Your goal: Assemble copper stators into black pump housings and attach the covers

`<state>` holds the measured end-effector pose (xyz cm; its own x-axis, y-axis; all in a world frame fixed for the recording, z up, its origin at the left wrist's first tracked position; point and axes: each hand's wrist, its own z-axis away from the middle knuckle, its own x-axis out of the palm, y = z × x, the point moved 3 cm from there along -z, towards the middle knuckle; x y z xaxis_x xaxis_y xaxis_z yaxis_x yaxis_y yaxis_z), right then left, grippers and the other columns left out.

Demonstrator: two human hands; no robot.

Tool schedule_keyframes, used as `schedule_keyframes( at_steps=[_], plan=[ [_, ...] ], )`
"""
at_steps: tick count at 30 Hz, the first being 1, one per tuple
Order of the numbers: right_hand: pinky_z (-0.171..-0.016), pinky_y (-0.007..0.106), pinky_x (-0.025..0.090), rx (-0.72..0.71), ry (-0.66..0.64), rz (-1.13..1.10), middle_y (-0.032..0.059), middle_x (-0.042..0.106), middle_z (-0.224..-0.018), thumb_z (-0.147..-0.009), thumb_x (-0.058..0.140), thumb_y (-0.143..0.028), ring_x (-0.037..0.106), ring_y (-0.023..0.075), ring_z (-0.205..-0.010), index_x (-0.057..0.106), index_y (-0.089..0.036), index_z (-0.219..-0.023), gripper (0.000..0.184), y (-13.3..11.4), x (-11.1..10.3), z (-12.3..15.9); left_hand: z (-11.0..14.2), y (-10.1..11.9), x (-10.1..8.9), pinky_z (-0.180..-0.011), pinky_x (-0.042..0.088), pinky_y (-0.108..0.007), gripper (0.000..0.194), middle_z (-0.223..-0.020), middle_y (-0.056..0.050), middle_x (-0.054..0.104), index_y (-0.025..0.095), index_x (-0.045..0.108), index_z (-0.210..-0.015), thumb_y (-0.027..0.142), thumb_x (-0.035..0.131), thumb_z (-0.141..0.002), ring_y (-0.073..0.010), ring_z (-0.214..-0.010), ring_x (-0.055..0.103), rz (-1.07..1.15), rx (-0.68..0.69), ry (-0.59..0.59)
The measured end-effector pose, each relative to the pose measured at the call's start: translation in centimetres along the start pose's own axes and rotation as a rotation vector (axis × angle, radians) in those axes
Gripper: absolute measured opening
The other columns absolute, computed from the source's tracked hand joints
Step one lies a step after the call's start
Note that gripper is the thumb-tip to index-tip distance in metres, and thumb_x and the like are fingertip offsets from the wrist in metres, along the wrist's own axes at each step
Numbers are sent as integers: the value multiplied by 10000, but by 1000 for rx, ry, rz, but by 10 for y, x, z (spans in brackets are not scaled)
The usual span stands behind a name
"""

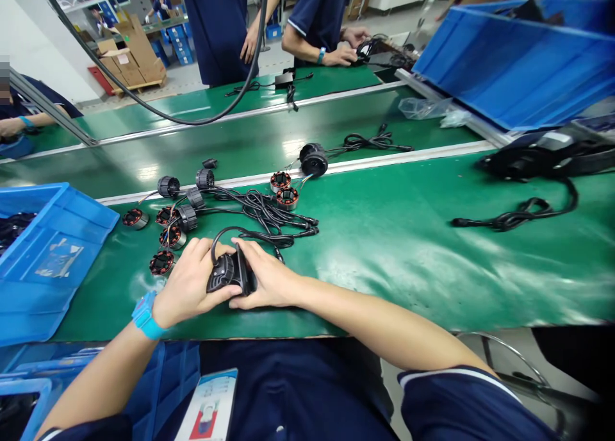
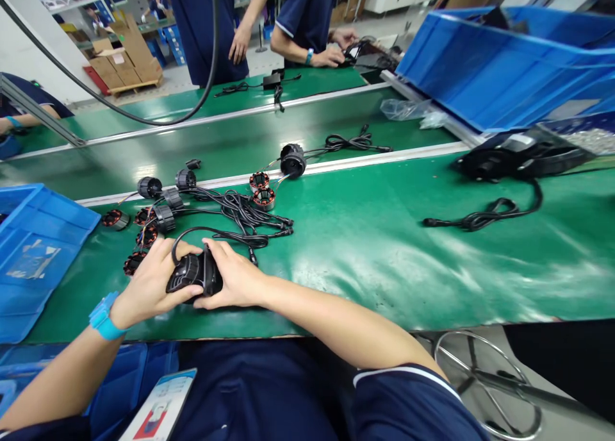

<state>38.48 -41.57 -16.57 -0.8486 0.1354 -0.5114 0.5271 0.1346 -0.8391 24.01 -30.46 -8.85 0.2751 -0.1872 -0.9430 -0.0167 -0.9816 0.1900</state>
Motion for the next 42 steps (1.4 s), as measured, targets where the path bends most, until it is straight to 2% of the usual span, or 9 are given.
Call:
schedule_keyframes(
  at_steps=[5, 8, 11, 13, 19, 22, 26, 34, 42],
  plan=[
    [-1052, 469, 468, -160, 139, 177, 156, 617, -1310, -790, 758, -681, 568, 297, -1193, 514, -159, -1468, 889, 10, -42, 7, 19, -6, 13, -888, 520, -391, 673, -1177, -142, 616, 168, 476, -1251, 692, 667, -874, -269, -1069, 619, 220, -98, 325],
    [-1047, 530, 424, -74, 237, 430, 184, 628, -1260, -857, 790, -438, 528, 334, -1196, 635, -129, -1311, 570, 26, -51, 8, 38, -11, 35, -964, 536, -424, 625, -1283, -160, 603, 193, 448, -1140, 611, 781, -816, -293, -1172, 641, 387, -155, 503],
    [-1050, 502, 408, 3, 191, 506, 158, 662, -1203, -945, 672, -268, 550, 315, -1188, 700, -146, -1091, 193, 31, -50, 7, 59, -12, 61, -972, 537, -503, 820, -1367, -187, 529, 185, 425, -1352, 544, 857, -755, -331, -1170, 630, 235, -181, 551],
    [-994, 412, 457, 26, 207, 486, 120, 689, -1138, -1009, 583, -317, 610, 251, -1090, 657, -155, -1138, 220, 23, -52, 7, 70, -11, 73, -865, 563, -519, 965, -1363, -187, 486, 196, 365, -1520, 558, 840, -763, -326, -1053, 639, 69, -210, 584],
    [-563, 230, 395, 190, 326, -417, -25, 535, -735, -1026, 460, -412, 485, 90, -573, 614, -176, -1077, 286, -11, -63, 35, 52, 10, 67, -740, 565, -597, 871, -1284, -83, 491, 452, 357, -1564, 617, 737, -797, -344, -939, 624, 177, -312, 626],
    [-531, 223, 374, 241, 413, -918, -18, 508, -794, -842, 569, -296, 465, 77, -562, 637, -185, -1159, 342, -12, -76, 61, 6, 31, 55, -807, 585, -498, 886, -1277, -91, 500, 351, 370, -1558, 555, 780, -800, -298, -995, 637, 227, -209, 612],
    [-576, 268, 495, 185, 928, -980, -9, 563, -949, -697, 777, -298, 609, 130, -682, 601, -231, -1135, 477, 9, -122, 100, -91, 51, 64, -962, 559, -400, 829, -1314, -107, 515, 238, 416, -1461, 507, 819, -789, -257, -1136, 626, 368, -102, 557],
    [-840, 271, 517, 181, 1613, -747, -3, 632, -884, -700, 675, -253, 624, 125, -825, 609, -175, -957, 276, 96, -245, 161, -315, 100, 163, -1009, 533, -489, 848, -1291, -101, 623, 245, 405, -1426, 344, 855, -714, -309, -1130, 661, 719, -105, 380],
    [-1134, 462, 416, 294, 1726, -578, 129, 648, -1327, -787, 615, -135, 601, 230, -1233, 636, -118, -1249, 463, 185, -314, 184, -432, 146, 248, -1120, 459, -488, 804, -1429, -151, 524, 206, 382, -1415, 273, 823, -746, -313, -1301, 561, 757, -62, 445]
  ],
)
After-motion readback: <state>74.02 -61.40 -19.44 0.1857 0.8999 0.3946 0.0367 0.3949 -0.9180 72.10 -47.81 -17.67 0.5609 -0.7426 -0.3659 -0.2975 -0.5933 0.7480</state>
